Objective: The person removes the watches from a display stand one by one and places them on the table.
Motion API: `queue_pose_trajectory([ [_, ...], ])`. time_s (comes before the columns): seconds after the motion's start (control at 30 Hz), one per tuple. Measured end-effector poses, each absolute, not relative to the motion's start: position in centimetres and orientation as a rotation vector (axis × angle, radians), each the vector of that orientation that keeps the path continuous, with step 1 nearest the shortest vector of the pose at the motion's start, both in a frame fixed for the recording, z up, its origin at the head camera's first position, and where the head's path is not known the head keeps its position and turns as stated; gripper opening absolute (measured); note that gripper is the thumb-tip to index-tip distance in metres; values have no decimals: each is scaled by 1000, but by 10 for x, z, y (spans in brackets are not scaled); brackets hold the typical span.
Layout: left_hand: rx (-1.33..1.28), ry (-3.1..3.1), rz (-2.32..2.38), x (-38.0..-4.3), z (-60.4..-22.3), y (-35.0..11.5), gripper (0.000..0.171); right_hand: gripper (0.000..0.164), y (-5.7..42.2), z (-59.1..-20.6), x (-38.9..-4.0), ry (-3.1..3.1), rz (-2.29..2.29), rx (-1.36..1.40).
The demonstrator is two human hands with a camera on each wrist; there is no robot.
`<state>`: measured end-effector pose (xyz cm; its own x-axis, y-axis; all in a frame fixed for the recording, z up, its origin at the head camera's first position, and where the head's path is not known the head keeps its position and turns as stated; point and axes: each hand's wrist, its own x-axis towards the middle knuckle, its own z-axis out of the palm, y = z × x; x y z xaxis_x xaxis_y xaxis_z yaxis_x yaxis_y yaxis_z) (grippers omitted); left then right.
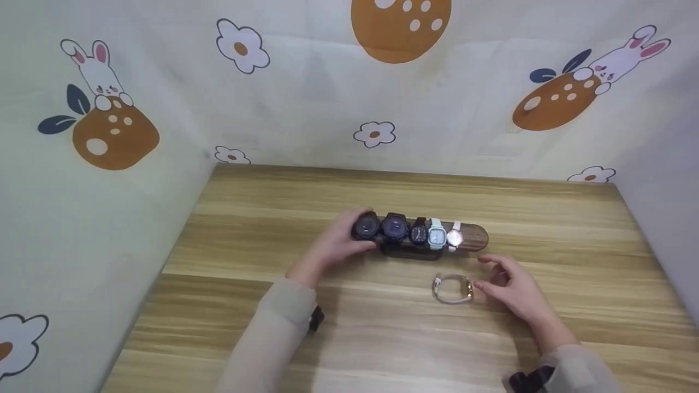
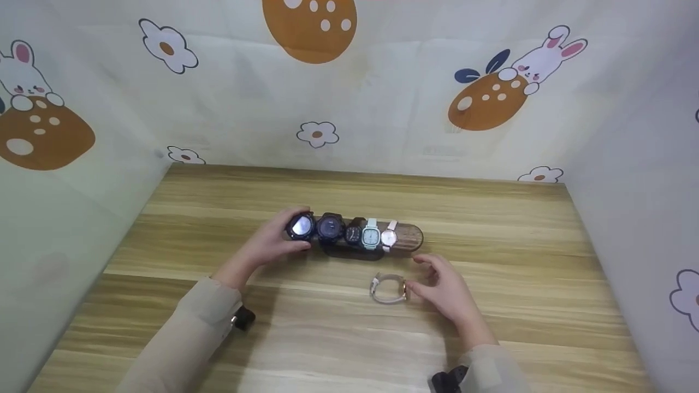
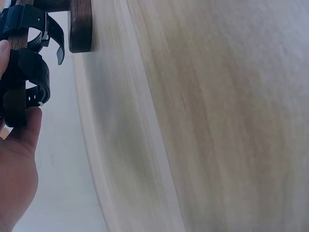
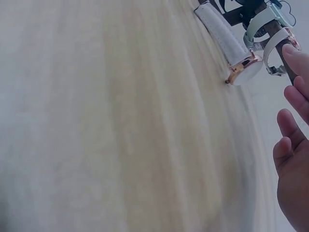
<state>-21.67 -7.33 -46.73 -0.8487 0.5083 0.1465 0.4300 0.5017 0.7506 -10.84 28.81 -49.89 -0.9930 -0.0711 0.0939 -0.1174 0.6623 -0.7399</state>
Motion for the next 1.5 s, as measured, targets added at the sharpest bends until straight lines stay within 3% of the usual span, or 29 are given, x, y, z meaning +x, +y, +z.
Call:
queue_pose_trajectory([
  [1.17,815,2663,1235,-216,-465,-73,74,56,286,-472,-121,-2745,1227,134],
  [1.5,813,2636,1269,-216,-464,-73,73,56,284,-469,-132,-2676,1116,319],
])
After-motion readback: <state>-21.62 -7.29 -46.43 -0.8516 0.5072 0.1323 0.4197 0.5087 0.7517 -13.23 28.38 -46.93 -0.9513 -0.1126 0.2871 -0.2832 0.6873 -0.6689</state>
